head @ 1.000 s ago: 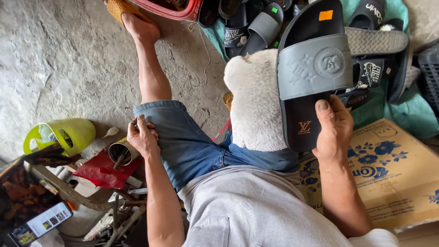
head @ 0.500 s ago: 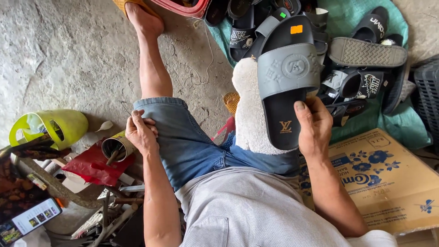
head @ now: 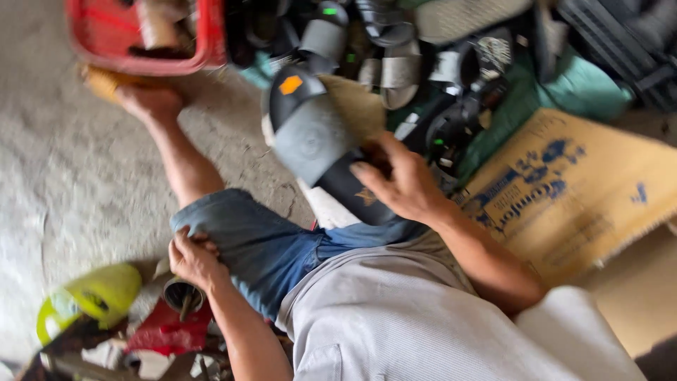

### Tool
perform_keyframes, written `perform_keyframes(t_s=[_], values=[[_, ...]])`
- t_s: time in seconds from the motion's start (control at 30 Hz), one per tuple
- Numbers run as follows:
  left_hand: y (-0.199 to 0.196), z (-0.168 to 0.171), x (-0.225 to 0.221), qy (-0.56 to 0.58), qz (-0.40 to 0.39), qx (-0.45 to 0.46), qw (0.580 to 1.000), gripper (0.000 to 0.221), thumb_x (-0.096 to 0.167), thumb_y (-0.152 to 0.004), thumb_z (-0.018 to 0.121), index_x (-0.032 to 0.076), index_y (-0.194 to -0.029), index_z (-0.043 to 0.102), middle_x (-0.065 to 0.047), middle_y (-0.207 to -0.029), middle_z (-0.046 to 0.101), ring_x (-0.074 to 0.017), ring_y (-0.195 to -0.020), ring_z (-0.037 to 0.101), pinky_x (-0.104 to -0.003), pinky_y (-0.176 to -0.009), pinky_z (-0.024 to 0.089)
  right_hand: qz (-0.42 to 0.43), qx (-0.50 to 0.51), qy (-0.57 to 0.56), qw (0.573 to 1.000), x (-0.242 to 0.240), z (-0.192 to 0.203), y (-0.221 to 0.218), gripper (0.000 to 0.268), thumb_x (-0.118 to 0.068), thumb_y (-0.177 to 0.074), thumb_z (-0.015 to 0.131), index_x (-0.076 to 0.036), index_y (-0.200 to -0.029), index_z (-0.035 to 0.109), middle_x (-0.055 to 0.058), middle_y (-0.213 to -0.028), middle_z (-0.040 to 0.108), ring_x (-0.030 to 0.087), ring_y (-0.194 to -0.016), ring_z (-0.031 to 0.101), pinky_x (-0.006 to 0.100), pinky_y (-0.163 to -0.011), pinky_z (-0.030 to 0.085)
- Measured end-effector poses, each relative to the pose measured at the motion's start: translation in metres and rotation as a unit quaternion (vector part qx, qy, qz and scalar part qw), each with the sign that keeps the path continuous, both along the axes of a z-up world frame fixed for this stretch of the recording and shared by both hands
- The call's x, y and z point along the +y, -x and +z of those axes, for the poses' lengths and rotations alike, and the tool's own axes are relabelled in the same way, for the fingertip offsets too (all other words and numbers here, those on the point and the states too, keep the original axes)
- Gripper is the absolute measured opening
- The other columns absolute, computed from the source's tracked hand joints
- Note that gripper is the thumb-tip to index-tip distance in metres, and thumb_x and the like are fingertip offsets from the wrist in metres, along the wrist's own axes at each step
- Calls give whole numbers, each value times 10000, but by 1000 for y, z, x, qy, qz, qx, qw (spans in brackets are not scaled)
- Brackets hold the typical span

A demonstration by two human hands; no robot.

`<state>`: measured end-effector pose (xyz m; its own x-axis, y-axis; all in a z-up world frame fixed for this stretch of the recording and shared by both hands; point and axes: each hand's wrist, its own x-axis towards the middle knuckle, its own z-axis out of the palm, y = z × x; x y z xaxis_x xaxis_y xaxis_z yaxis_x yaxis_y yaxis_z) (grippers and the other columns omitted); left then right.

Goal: Repairing a sandal by sewing the strap to the sole and then brushing the surface.

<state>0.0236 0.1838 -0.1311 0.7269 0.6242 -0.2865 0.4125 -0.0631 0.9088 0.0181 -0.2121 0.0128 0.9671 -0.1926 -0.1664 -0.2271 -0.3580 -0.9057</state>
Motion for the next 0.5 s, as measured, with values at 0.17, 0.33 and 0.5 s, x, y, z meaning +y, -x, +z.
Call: perform_keyframes(t_s=[0.17, 0.33, 0.5], values=[[-11, 30, -30, -54, 51, 79, 994, 166, 219, -1008, 593, 162, -901, 707, 13, -644, 612, -48, -428, 424, -237, -392, 316, 40, -24, 4, 999, 1, -11, -2, 390, -381, -1005, 593, -102, -1245, 464, 171, -968, 764, 264, -625, 800, 350, -498, 624], [-8, 13, -20, -51, 48, 42, 997, 142, 216, -983, 651, 147, -866, 694, 0, -610, 590, -58, -405, 399, -249, -381, 280, 59, -78, -6, 995, 8, -39, 2, 393, -388, -1036, 558, -70, -1243, 458, 239, -933, 730, 176, -460, 679, 253, -321, 578], [-12, 19, -29, -63, 57, 60, 995, 155, 191, -1019, 622, 159, -883, 691, 9, -636, 611, -34, -424, 402, -230, -395, 289, 67, -121, 177, 974, 15, -70, 17, 627, -491, -998, 686, -71, -1350, 379, 51, -558, 542, 219, -401, 520, 379, -360, 399]])
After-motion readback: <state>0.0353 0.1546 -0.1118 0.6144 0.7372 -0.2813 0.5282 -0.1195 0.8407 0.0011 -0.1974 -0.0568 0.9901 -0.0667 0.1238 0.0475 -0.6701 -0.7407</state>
